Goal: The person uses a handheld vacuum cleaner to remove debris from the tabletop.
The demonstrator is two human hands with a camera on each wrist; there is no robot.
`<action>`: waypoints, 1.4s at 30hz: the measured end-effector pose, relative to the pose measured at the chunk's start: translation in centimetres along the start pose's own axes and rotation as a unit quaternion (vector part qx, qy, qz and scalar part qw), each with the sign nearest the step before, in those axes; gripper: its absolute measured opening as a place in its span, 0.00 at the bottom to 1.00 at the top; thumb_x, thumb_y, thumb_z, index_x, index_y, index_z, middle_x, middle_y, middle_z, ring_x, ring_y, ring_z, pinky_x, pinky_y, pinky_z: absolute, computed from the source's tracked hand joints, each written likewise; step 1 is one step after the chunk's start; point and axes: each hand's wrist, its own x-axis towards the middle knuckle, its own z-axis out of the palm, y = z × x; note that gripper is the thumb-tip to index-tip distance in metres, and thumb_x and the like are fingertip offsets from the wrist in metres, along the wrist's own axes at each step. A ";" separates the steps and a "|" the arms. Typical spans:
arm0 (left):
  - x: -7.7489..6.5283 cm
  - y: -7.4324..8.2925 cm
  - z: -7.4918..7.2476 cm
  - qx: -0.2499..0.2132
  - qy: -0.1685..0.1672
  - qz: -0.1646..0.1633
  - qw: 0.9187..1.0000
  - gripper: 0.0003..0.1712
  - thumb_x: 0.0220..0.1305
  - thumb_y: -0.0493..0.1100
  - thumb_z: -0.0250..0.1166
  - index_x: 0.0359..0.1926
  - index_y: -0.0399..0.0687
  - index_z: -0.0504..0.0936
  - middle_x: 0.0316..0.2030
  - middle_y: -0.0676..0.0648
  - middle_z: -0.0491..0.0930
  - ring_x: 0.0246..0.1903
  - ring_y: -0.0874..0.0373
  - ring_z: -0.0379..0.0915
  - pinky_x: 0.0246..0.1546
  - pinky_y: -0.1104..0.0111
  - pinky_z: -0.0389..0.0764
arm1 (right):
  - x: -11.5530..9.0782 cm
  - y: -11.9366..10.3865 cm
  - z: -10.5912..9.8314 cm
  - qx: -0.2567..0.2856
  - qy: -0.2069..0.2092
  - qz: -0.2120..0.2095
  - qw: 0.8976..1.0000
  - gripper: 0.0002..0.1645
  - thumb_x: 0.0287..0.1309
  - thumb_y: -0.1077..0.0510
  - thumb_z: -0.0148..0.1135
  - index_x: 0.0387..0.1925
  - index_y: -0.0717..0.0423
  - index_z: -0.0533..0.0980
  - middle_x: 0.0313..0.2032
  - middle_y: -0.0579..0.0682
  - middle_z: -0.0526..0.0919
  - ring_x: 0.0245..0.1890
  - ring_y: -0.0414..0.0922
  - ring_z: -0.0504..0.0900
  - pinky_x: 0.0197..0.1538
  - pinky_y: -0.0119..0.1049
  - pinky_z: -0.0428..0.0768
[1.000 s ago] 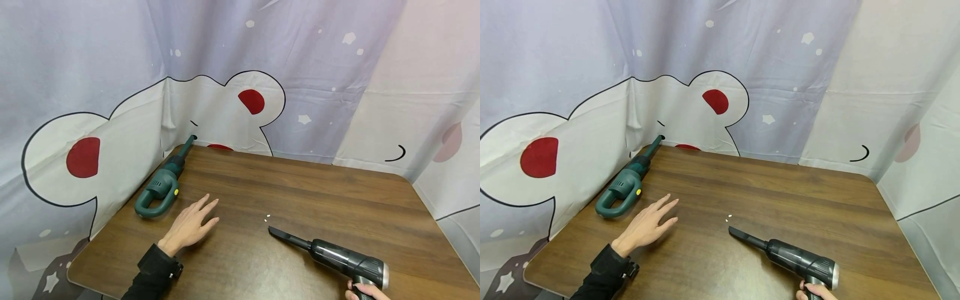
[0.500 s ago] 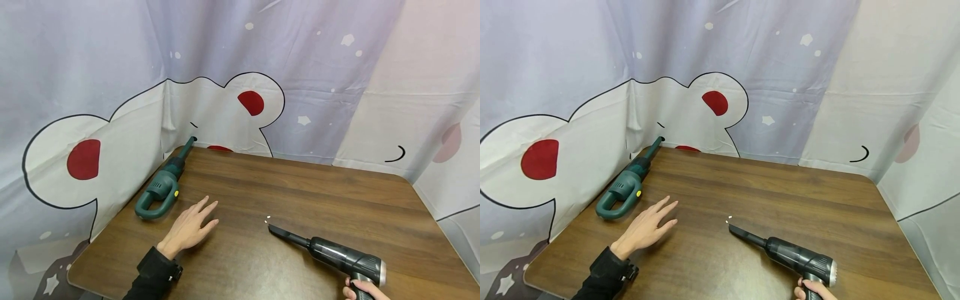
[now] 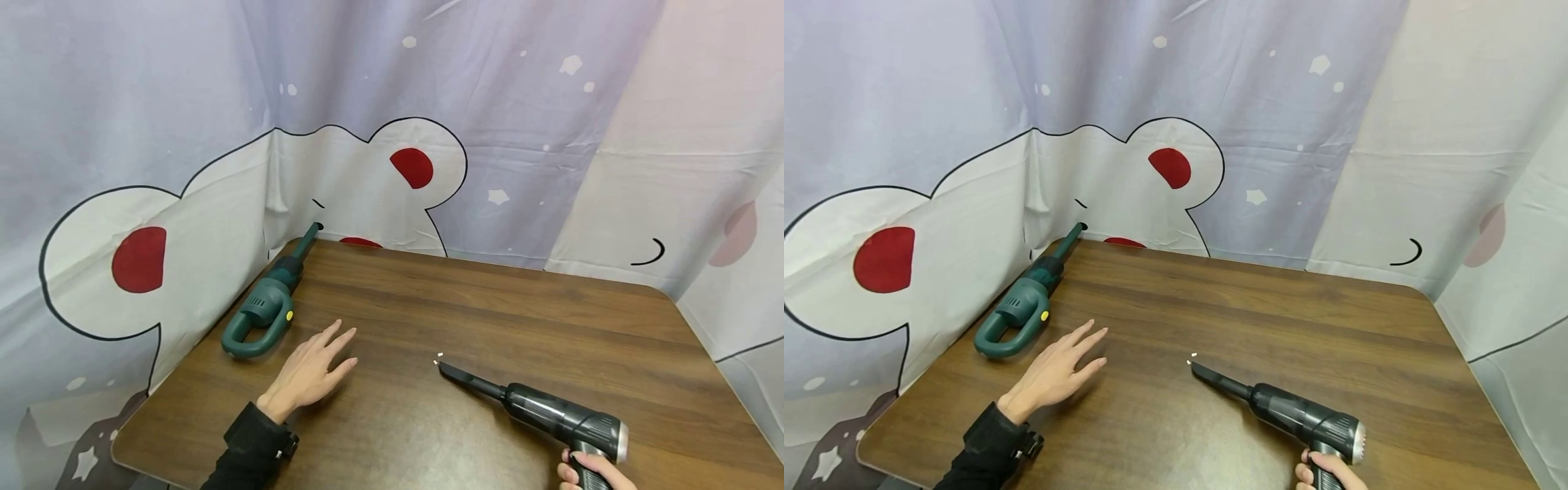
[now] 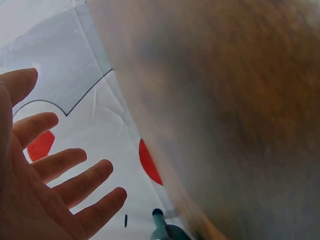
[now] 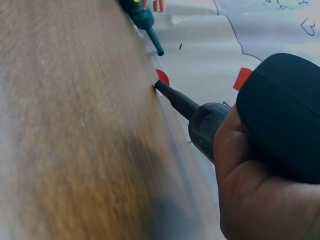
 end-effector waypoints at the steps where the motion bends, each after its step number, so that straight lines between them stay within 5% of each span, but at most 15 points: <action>1: 0.0 0.0 0.0 0.001 0.000 -0.001 1.000 0.32 0.75 0.57 0.58 0.73 0.48 0.71 0.72 0.35 0.65 0.62 0.34 0.71 0.56 0.39 0.73 | 0.0 0.0 0.0 -0.002 0.000 -0.001 1.000 0.12 0.77 0.53 0.47 0.54 0.48 0.73 0.40 0.40 0.70 0.36 0.35 0.59 0.44 0.29 0.58; 42: -0.4 -0.5 0.2 -0.006 -0.010 -0.019 1.000 0.33 0.74 0.58 0.59 0.73 0.49 0.71 0.73 0.35 0.63 0.64 0.35 0.70 0.58 0.41 0.72 | 1.1 -0.5 0.1 -0.016 0.003 0.001 1.000 0.12 0.78 0.53 0.46 0.54 0.49 0.73 0.40 0.41 0.72 0.36 0.34 0.62 0.44 0.29 0.59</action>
